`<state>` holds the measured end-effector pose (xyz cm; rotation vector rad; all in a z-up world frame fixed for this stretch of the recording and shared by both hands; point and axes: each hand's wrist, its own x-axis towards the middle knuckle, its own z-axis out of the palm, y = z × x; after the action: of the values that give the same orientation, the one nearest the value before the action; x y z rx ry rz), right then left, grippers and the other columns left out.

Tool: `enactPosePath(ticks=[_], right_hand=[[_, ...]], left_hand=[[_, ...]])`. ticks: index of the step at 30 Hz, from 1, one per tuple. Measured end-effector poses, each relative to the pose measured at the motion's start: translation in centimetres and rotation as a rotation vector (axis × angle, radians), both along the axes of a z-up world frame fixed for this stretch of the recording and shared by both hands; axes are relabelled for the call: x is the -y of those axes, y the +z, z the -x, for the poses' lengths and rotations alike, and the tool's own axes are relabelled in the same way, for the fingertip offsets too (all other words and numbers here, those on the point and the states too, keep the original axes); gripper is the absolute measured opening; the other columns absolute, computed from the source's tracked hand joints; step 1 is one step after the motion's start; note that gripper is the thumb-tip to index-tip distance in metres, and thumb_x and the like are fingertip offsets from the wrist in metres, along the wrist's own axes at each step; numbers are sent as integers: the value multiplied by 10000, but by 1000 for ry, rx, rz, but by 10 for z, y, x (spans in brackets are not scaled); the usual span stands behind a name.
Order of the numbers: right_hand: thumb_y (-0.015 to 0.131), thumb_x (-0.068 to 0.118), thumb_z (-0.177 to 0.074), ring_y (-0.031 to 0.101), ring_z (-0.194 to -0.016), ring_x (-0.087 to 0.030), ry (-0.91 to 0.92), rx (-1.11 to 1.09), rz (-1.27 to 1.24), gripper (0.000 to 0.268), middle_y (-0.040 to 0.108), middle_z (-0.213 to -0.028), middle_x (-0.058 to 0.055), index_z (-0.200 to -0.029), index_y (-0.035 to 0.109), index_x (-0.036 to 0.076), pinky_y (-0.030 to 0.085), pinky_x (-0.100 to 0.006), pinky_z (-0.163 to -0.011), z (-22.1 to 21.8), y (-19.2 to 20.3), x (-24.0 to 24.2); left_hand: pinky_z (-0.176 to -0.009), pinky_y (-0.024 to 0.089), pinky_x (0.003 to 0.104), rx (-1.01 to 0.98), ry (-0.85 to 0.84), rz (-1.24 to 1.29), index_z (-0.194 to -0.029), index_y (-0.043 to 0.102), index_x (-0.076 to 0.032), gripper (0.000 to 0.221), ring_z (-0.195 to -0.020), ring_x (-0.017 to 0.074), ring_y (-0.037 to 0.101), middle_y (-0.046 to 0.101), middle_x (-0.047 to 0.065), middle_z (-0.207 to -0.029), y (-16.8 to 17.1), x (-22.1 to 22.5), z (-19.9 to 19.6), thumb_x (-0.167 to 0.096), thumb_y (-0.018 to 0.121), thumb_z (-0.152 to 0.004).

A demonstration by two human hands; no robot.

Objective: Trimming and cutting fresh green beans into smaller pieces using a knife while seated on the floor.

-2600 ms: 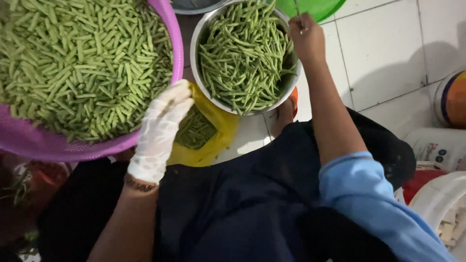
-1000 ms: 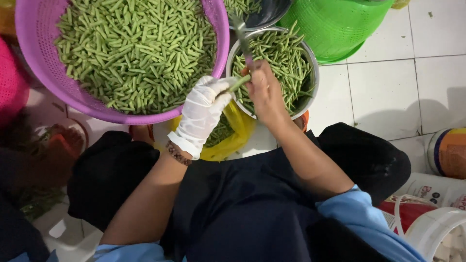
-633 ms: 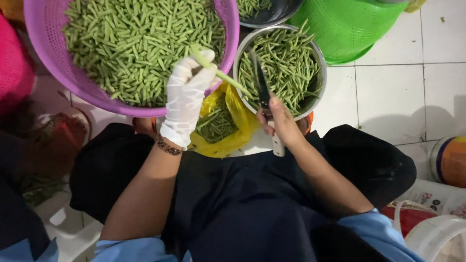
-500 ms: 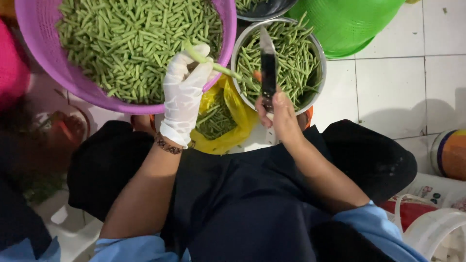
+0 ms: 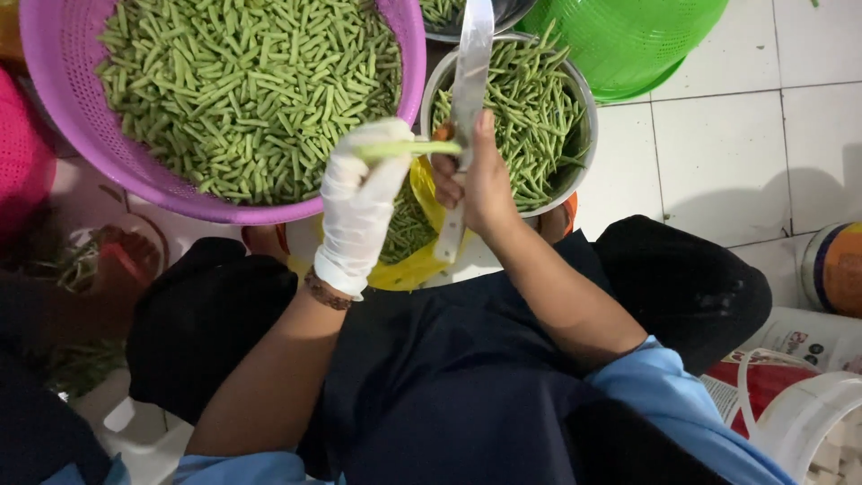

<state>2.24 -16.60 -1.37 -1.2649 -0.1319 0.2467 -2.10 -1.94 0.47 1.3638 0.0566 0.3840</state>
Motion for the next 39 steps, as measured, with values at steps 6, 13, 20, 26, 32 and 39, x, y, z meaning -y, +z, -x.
enactPosePath(ticks=[6, 13, 20, 26, 32, 39], right_hand=[[285, 605, -993, 354, -376, -78, 320, -313, -209, 662, 456, -623, 42, -1262, 502, 40, 324, -228, -331, 19, -23, 31], [278, 563, -992, 405, -488, -97, 334, -184, 253, 681, 502, -705, -1, -1471, 455, 112, 318, -218, -432, 21, 4, 41], [328, 499, -1029, 399, -461, -55, 471, -73, 231, 436, 512, -713, 28, -1081, 491, 98, 381, -198, -377, -25, 29, 12], [365, 623, -1025, 469, -662, -117, 238, 517, 515, 863, 506, -819, 12, -1590, 136, 13, 450, -242, -576, -23, 12, 21], [363, 459, -1008, 669, -641, -271, 393, 634, 1026, 522, 731, -870, -111, -1367, 512, 110, 497, -379, -597, -9, 44, 11], [322, 448, -1069, 668, -881, -415, 334, 371, 746, 423, 663, -938, -244, -1193, 524, 97, 531, -511, -815, -36, -16, -1]], left_hand=[[-954, 578, 432, -137, -206, 923, -1529, 381, -87, 625, -1010, 305, 666, 621, 60, -1028, -17, -38, -19, -73, 626, -954], [-641, 570, 315, -205, -198, 949, -1381, 523, -133, 452, -732, 228, 649, 645, 124, -972, -24, -30, -20, 39, 594, -969], [-557, 501, 242, -286, -476, 696, -1434, 454, -49, 498, -690, 157, 624, 599, 133, -1083, -8, -23, -18, 60, 550, -958], [-513, 422, 192, -461, -431, 506, -1035, 614, 39, 111, -569, 104, 506, 573, 60, -736, -6, -29, -7, -36, 580, -960], [-550, 491, 182, -442, -325, 196, -1070, 674, -10, 151, -617, 76, 617, 670, 26, -824, -21, -30, -3, -48, 652, -925], [-636, 635, 293, -537, -217, -73, -1093, 702, -63, 304, -650, 189, 749, 723, 140, -800, -25, -20, -14, -248, 759, -857]])
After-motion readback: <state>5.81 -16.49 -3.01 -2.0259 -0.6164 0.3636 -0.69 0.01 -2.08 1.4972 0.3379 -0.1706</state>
